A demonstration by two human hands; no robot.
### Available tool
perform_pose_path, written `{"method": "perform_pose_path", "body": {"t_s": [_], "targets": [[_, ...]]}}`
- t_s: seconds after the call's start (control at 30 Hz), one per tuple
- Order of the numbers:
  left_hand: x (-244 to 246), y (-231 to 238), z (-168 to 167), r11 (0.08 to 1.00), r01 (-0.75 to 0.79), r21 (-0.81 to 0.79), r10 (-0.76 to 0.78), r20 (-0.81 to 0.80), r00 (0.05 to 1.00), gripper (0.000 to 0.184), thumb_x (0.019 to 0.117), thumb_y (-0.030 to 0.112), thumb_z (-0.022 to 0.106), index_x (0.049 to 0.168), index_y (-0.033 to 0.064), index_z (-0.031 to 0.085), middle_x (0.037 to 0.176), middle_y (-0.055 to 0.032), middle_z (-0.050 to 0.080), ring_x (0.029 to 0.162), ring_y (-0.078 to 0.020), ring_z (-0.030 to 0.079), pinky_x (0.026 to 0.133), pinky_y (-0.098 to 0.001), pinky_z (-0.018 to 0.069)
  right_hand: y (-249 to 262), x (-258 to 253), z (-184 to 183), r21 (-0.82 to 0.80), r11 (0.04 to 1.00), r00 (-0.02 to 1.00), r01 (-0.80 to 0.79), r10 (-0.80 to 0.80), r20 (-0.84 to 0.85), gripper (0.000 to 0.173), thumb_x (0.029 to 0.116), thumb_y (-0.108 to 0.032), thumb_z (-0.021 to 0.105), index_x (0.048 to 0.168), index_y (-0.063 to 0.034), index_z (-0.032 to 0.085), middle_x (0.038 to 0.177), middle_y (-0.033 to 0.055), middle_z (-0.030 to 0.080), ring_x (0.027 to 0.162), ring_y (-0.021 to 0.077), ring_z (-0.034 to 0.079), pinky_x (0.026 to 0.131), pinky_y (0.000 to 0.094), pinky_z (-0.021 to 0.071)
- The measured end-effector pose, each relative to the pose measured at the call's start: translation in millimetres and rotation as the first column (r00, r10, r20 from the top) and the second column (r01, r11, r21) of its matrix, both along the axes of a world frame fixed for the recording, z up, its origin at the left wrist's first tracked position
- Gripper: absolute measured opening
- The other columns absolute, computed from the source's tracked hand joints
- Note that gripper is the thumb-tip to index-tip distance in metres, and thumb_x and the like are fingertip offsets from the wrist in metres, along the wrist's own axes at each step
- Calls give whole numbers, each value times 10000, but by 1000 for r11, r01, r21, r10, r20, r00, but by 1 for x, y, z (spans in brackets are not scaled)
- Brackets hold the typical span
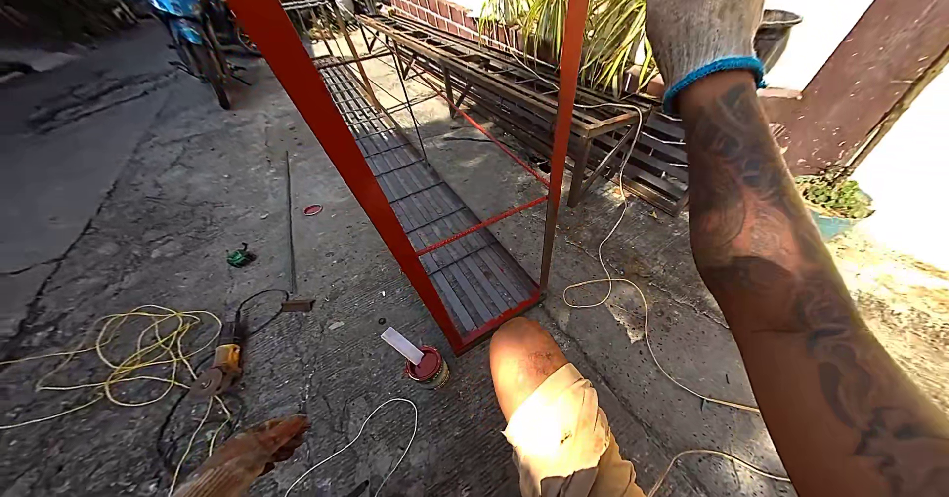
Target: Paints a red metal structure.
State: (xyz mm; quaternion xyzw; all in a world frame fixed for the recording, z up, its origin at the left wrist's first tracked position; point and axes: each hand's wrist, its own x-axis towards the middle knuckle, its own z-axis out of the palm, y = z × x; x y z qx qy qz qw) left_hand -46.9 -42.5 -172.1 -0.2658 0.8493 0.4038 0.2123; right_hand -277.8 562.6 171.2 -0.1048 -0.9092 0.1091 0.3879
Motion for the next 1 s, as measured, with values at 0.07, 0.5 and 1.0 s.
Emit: {"method": "perform_pose_path", "body": {"t_s": [0.07,0.5,1.0], "targets": [[2,0,1,1000,-7,-2,7,-3,1000,361,1041,374,572,1210,73,680,1030,-68,713,843,-131,668,770,-353,554,-8,-8,-30,17,1000,994,-11,10,111,420,1033,-254,455,1419,-281,620,1296,190,662,1177,384,653,948,590,524],[-7,5,11,998,-43,55,44,-23,999,333,1057,334,551,1217,71,679,1035,-71,723,847,-132,680,762,-335,559,-16,-2,-25,-16,1000,997,10,-8,80,383,1008,-263,492,1348,-262,668,1309,132,675,1203,318,652,990,554,514],[14,-9,10,994,-91,58,93,-26,995,323,1052,342,558,1220,94,676,1000,-27,722,795,-88,666,715,-294,552,-5,2,-66,0,1000,990,17,-17,139,512,1010,-267,443,1504,-363,538,1385,170,619,1213,340,640,970,548,523]]}}
